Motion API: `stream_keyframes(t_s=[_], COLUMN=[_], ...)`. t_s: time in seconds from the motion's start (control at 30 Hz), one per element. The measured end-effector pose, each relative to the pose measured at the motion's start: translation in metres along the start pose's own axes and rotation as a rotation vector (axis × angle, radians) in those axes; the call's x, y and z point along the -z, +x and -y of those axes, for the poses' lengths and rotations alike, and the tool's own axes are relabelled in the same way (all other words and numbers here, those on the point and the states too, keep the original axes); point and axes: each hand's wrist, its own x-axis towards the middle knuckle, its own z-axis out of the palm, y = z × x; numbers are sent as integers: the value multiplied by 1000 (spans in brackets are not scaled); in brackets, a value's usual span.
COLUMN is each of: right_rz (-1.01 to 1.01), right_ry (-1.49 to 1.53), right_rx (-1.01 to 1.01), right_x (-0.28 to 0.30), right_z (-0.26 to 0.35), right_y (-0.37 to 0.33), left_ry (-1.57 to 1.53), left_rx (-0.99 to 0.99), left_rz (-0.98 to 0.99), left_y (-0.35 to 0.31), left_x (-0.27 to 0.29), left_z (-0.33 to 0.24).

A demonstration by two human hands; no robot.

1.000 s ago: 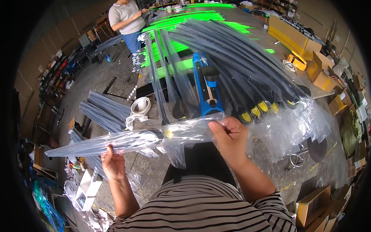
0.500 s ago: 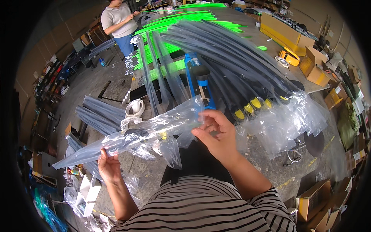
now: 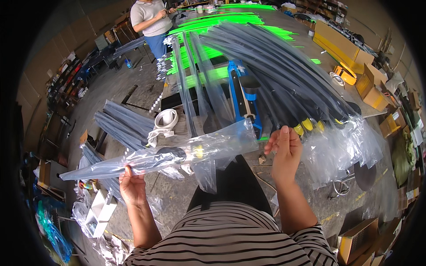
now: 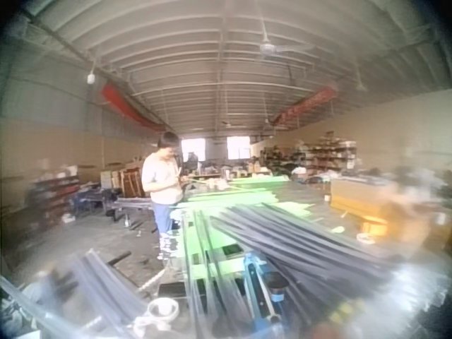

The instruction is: The person seals clear plastic sleeves containing long metal rods using a handheld heat sealer. They repeatedly pick up a rod, place it in the sealer, press the handle to seal the plastic, and then set the sealed rod aside. Another person is visible in the background working with similar materials.

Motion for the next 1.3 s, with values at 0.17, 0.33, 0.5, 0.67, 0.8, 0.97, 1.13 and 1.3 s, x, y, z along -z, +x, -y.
stream_keyframes(t_s=[0.17,0.33,0.5,0.67,0.8,0.97,1.13,1.3], right_rz=[53,170,117,51,39,-34,-130,-145], right_ry=[-13,-317,-637,-827,-987,-1410,-1553,-1298], right_rx=[-201,-210,39,343,406,424,343,458], right_x=[-26,-37,-37,-26,-15,-3,2,-4], right_z=[21,24,17,3,1,-14,-12,8], right_y=[0,15,17,31,57,101,124,110], left_ry=[-9,48,46,30,-19,-47,-28,-23], left_rx=[-5,-54,-89,2,123,186,246,278], left_rz=[35,108,92,92,136,202,202,173], left_y=[-2,-4,-3,2,21,62,97,110], left_x=[-1,-7,-9,-21,-37,-63,-83,-84], left_z=[9,9,11,27,45,82,109,124])
